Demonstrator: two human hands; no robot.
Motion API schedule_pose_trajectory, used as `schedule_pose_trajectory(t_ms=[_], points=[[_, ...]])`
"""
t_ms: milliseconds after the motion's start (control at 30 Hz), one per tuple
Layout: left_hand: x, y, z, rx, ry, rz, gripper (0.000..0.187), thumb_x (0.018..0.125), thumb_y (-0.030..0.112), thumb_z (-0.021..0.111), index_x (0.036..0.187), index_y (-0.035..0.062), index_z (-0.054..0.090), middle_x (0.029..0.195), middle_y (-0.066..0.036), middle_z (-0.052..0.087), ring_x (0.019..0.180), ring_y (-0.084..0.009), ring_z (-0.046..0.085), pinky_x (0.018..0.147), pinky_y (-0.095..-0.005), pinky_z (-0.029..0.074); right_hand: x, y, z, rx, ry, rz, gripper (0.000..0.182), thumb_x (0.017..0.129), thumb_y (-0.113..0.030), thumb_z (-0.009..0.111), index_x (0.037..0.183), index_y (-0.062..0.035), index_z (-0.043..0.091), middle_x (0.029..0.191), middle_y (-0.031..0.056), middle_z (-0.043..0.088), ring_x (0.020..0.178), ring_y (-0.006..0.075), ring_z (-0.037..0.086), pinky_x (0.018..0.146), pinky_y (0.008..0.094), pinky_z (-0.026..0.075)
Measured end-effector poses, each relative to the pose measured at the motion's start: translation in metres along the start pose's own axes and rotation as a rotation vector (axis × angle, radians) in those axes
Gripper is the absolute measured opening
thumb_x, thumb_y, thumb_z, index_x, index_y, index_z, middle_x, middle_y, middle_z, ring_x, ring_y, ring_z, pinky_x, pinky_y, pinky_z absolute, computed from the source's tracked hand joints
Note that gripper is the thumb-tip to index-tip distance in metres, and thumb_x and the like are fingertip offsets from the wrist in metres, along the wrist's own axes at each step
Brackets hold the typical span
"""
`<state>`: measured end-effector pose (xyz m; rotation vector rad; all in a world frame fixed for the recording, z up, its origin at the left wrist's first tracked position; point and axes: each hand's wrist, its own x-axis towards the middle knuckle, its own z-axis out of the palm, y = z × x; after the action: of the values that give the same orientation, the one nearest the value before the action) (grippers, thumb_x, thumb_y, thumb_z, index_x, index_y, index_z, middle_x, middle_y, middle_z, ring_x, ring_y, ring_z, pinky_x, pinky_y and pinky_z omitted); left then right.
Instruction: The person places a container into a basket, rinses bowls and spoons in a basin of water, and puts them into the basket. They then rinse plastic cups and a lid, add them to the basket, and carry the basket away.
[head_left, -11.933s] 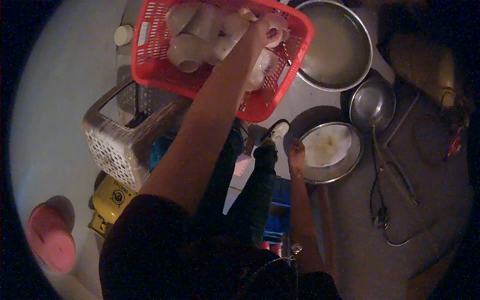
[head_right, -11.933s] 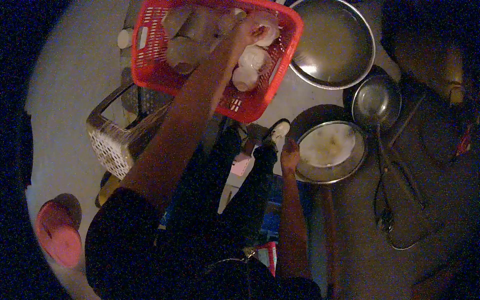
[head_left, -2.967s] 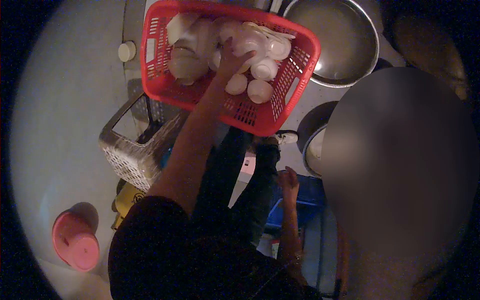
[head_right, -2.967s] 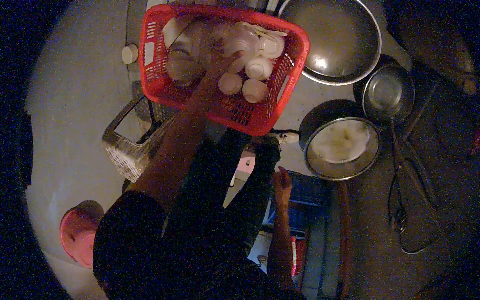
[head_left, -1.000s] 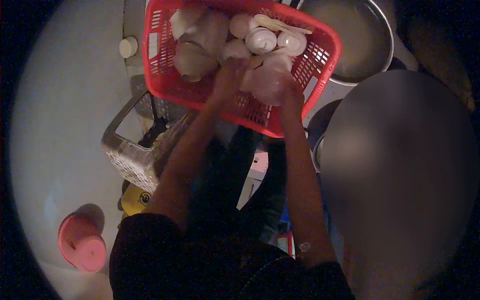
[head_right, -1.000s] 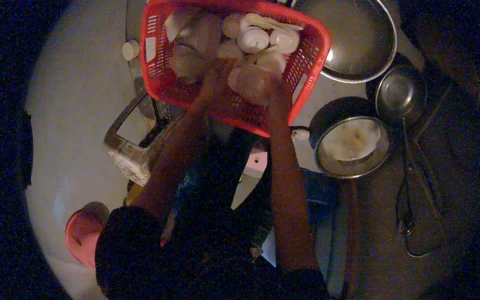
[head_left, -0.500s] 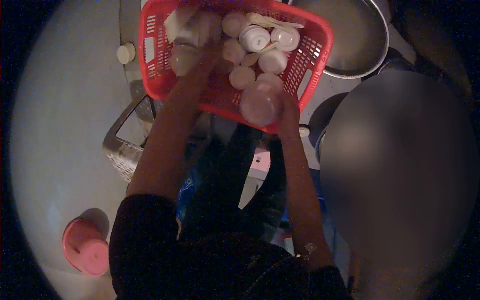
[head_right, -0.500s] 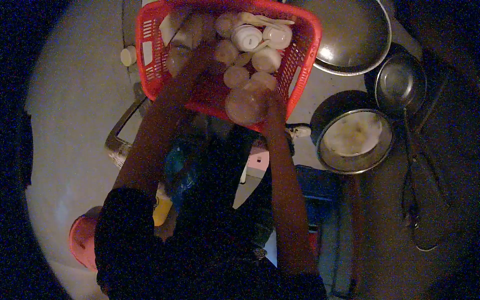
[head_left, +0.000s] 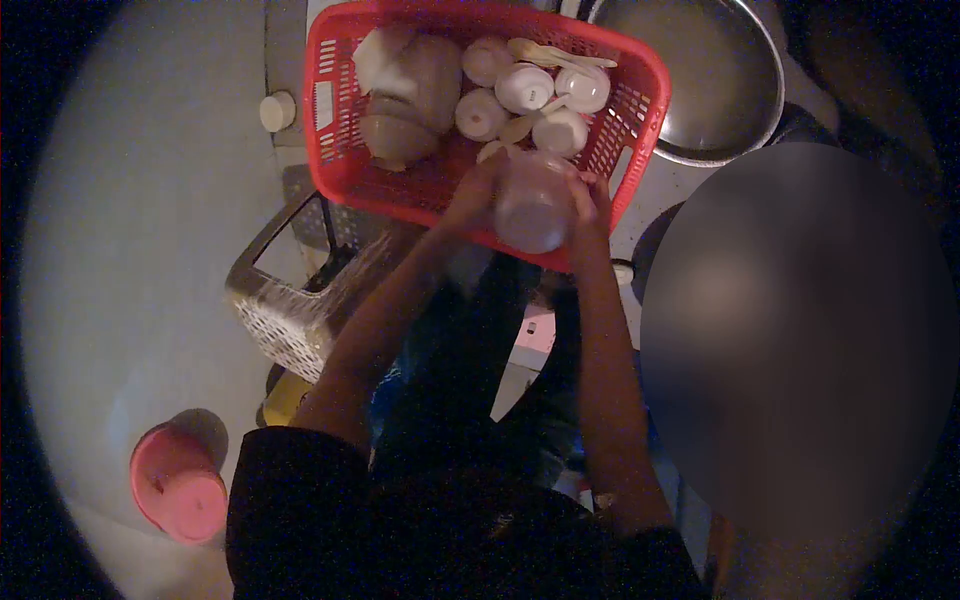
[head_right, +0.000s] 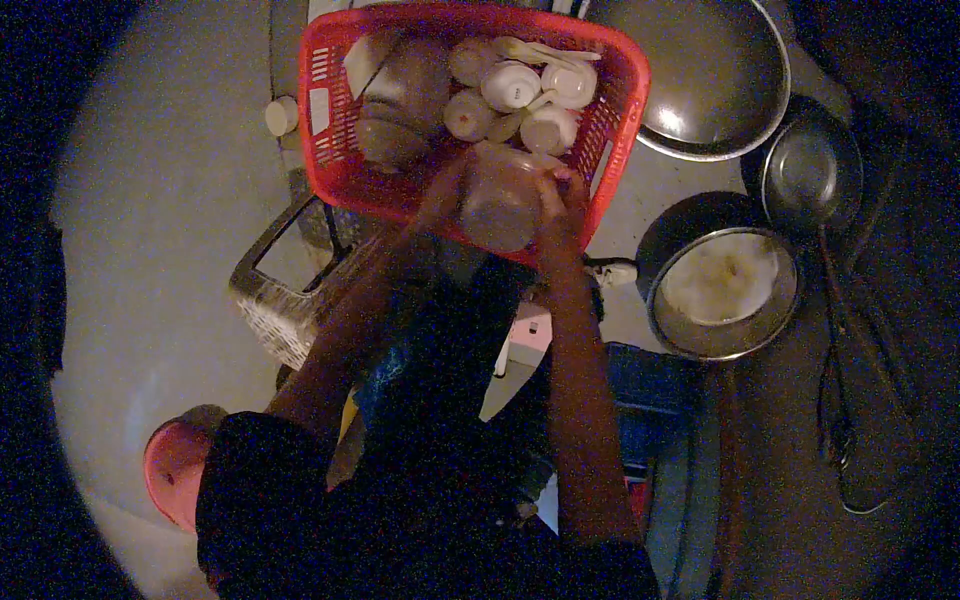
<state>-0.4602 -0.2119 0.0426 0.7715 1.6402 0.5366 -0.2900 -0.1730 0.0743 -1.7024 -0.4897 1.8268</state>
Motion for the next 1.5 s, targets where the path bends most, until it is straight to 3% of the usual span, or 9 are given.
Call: schedule_pose_trajectory(t_ms=[167, 367, 467, 567, 900, 1033, 1100, 1167, 1500], points=[[-0.012, 0.042, -0.025, 0.391, -0.089, 0.084, 0.027, 0.081, 0.021, 0.044, 0.100, 0.0019, 0.047, 0.088, -0.010, 0.052, 0.083, -0.0241, 0.050, 0.076, -0.0352, 0.039, -0.008, -0.001, -0.041, 0.250, -0.055, 0.175, 0.028, 0.078, -0.023, 0.054, 0.099, -0.0040, 0.053, 0.096, 0.0064, 0.052, 0.086, 0.0143, 0.049, 0.075, 0.0270, 0.040], [0.049, -0.041, -0.272, -0.089, 0.322, -0.007, 0.029, 0.076, 0.020, 0.056, 0.093, -0.0019, 0.050, 0.072, -0.005, 0.053, 0.059, -0.0176, 0.050, 0.054, -0.0277, 0.046, 0.019, -0.026, -0.110, -0.113, 0.103, -0.056, 0.029, 0.077, -0.021, 0.056, 0.100, -0.0037, 0.054, 0.091, 0.0060, 0.057, 0.083, 0.0137, 0.052, 0.074, 0.0270, 0.042], [0.082, -0.076, -0.359, 0.448, 0.482, 0.119, 0.035, 0.071, 0.035, 0.059, 0.076, 0.0007, 0.053, 0.056, -0.002, 0.049, 0.045, -0.0194, 0.047, 0.042, -0.0296, 0.039, 0.050, -0.015, -0.105, -0.101, -0.027, 0.040, 0.031, 0.075, -0.020, 0.058, 0.100, -0.0034, 0.054, 0.091, 0.0065, 0.058, 0.082, 0.0144, 0.053, 0.074, 0.0263, 0.043], [0.093, -0.077, -0.365, 0.384, 0.268, -0.322, 0.030, 0.073, 0.033, 0.058, 0.065, 0.0051, 0.050, 0.047, 0.002, 0.040, 0.042, -0.0111, 0.040, 0.039, -0.0259, 0.031, 0.067, -0.017, -0.093, -0.143, -0.151, 0.102, 0.034, 0.073, -0.022, 0.059, 0.101, -0.0036, 0.054, 0.091, 0.0084, 0.059, 0.079, 0.0161, 0.055, 0.071, 0.0278, 0.044], [0.015, 0.025, -0.214, 0.306, 0.338, -0.034, 0.018, 0.073, 0.025, 0.058, 0.070, 0.0080, 0.051, 0.051, 0.005, 0.038, 0.044, -0.0054, 0.034, 0.038, -0.0224, 0.025, -0.067, 0.033, -0.204, 0.111, 0.088, 0.176, 0.039, 0.072, -0.014, 0.059, 0.108, -0.0023, 0.048, 0.091, 0.0071, 0.056, 0.074, 0.0132, 0.055, 0.063, 0.0261, 0.046], [-0.033, 0.097, -0.116, 0.488, 0.124, 0.332, 0.017, 0.077, 0.020, 0.055, 0.073, 0.0038, 0.051, 0.054, 0.004, 0.034, 0.048, -0.0068, 0.031, 0.043, -0.0232, 0.026, -0.209, 0.104, -0.289, -0.015, 0.136, -0.346, 0.036, 0.074, -0.016, 0.058, 0.106, -0.0033, 0.049, 0.088, 0.0059, 0.057, 0.073, 0.0138, 0.055, 0.061, 0.0267, 0.047], [-0.020, 0.129, -0.105, 0.568, 0.044, 0.479, 0.018, 0.077, 0.019, 0.056, 0.071, 0.0036, 0.048, 0.055, 0.003, 0.035, 0.048, -0.0075, 0.032, 0.044, -0.0231, 0.027, -0.270, 0.083, -0.268, -0.161, 0.332, -0.556, 0.034, 0.075, -0.016, 0.057, 0.105, -0.0015, 0.050, 0.085, 0.0064, 0.058, 0.070, 0.0150, 0.056, 0.059, 0.0274, 0.047], [0.002, 0.169, -0.087, 0.439, -0.154, 0.423, 0.018, 0.076, 0.018, 0.055, 0.069, 0.0042, 0.047, 0.055, 0.002, 0.038, 0.048, -0.0078, 0.033, 0.044, -0.0230, 0.029, -0.316, 0.050, -0.221, 0.541, 0.785, 0.171, 0.031, 0.076, -0.017, 0.057, 0.103, -0.0034, 0.051, 0.083, 0.0056, 0.058, 0.069, 0.0133, 0.056, 0.056, 0.0263, 0.046], [0.122, 0.349, 0.068, 0.659, -0.705, 0.722, 0.014, 0.077, 0.018, 0.052, 0.078, 0.0051, 0.048, 0.058, 0.002, 0.040, 0.048, -0.0062, 0.037, 0.042, -0.0227, 0.031, -0.336, 0.047, -0.148, 0.840, 1.119, -0.155, 0.026, 0.078, -0.023, 0.052, 0.097, -0.0046, 0.052, 0.089, 0.0068, 0.058, 0.078, 0.0166, 0.057, 0.067, 0.0312, 0.047]])
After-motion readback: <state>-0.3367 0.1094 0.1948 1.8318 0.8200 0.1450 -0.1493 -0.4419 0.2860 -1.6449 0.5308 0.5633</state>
